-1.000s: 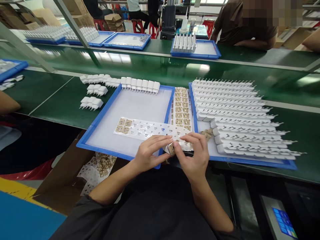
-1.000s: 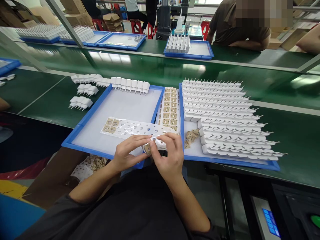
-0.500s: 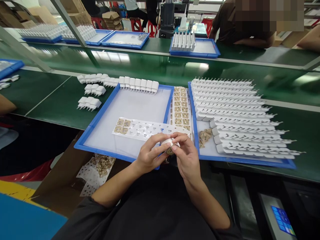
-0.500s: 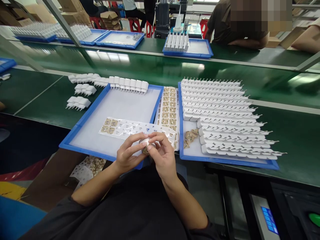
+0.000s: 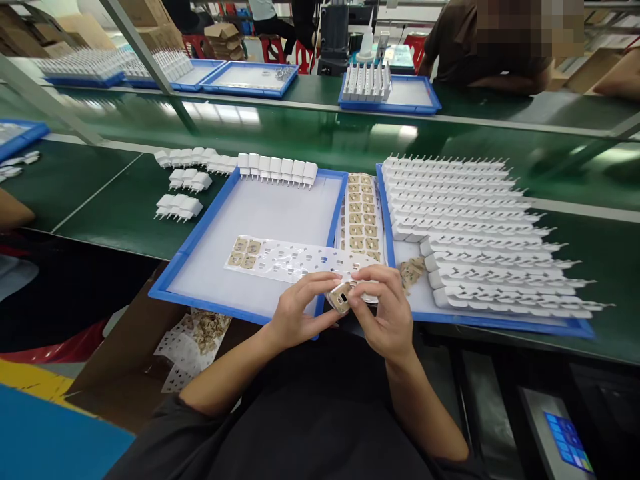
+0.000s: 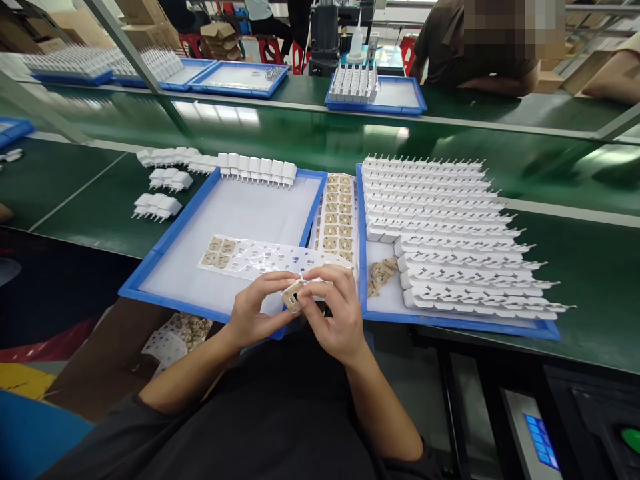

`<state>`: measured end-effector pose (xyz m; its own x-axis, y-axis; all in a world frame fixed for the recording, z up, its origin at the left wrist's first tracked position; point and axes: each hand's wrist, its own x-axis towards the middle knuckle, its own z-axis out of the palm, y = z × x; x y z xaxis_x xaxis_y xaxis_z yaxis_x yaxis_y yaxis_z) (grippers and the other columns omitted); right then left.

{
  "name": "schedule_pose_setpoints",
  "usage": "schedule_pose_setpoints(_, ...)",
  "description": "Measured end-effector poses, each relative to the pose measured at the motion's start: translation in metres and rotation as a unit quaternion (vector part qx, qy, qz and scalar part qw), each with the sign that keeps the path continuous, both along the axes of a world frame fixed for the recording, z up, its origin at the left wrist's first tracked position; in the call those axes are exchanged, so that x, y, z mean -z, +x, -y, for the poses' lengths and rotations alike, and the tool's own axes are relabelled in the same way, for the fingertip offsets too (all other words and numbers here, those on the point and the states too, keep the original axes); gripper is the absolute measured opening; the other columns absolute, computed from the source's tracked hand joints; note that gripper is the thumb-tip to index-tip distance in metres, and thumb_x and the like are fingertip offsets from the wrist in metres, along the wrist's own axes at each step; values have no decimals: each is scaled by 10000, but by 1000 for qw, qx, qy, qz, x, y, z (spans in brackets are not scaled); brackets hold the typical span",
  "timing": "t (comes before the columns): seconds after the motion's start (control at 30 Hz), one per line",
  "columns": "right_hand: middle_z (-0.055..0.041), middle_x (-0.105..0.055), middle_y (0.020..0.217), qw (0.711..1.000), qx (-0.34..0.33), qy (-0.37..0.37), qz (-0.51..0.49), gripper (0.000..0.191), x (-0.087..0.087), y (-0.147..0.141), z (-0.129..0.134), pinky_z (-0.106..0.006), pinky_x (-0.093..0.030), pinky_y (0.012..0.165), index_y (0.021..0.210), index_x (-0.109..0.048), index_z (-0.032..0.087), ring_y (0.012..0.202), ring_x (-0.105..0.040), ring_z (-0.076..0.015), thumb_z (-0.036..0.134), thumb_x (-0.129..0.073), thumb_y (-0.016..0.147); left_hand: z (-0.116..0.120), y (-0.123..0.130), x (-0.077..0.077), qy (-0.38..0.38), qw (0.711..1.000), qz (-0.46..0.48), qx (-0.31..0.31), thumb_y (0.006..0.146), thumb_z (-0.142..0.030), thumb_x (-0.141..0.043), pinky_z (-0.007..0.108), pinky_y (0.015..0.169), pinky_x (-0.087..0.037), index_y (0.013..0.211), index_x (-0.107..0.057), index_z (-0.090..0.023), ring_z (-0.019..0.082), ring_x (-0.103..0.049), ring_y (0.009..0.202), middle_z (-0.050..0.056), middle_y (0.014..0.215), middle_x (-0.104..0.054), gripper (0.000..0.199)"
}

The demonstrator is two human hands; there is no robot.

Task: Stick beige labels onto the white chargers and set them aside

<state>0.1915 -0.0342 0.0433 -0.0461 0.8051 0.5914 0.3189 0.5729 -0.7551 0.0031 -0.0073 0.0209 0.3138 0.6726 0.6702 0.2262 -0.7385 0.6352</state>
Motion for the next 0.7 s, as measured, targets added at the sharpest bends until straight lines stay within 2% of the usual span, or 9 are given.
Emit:
schedule_pose_setpoints(0.07, -46, -689, 977, 1000, -15, 23, -1, 97, 1, 6, 2, -466, -521, 910, 934, -664, 281, 989, -640, -250, 196, -625, 911, -1, -3, 0, -50, 999, 2, -14, 849, -216, -779, 392, 956, -604, 1250, -608, -203, 240, -708, 1112, 126, 1159, -720, 436)
schedule_pose_setpoints(0.13, -53, -685, 977, 999, 8, 0, -31, 74, 2, 12, 2, -471, -523, 916, 936, -658, 274, 991, -642, -251, 214, -616, 924, -3, -5, -1, -67, 998, 3, -17, 840, -211, -788, 396, 960, -599, 1236, -615, -204, 246, -703, 1122, 126, 1161, -721, 433)
schedule_pose_setpoints(0.23, -64, -685, 1073, 995, 37, -73, -55, 97, 2, 16, -4, -446, -525, 948, 1009, -679, 267, 1064, -639, -243, 237, -649, 923, -4, -5, -3, -32, 999, -6, -5, 837, -183, -787, 383, 959, -598, 1231, -620, -212, 233, -705, 1115, 122, 1170, -715, 429)
schedule_pose_setpoints(0.3, -62, -685, 1086, 988, -8, -129, -81, 120, 2, 12, -8, -412, -544, 933, 1043, -683, 265, 1086, -643, -231, 263, -651, 928, -3, -2, -4, -2, 1000, -18, -1, 855, -171, -763, 369, 946, -604, 1237, -621, -221, 220, -708, 1099, 116, 1177, -707, 411)
schedule_pose_setpoints(0.4, -54, -678, 1048, 968, -70, -192, -147, 85, 3, 1, -10, -377, -572, 895, 995, -683, 254, 1070, -653, -217, 293, -639, 933, -2, 3, -3, 33, 999, -33, -3, 875, -154, -732, 376, 941, -612, 1266, -610, -244, 217, -703, 1102, 112, 1190, -692, 419)
schedule_pose_setpoints(0.53, -42, -665, 1009, 954, -71, -211, -201, 42, 9, -11, -9, -357, -571, 891, 902, -690, 250, 1047, -655, -206, 283, -665, 903, -2, 4, 1, 73, 997, -35, -16, 872, -114, -722, 399, 951, -620, 1319, -585, -270, 222, -693, 1115, 113, 1213, -675, 493)
schedule_pose_setpoints(0.7, -22, -681, 988, 945, -87, -216, -229, 53, 14, -9, -9, -322, -553, 879, 892, -712, 261, 1014, -657, -183, 244, -662, 900, -3, 2, 3, 103, 994, -32, -7, 857, -69, -725, 422, 993, -609, 1357, -577, -259, 228, -684, 1137, 115, 1207, -673, 556)
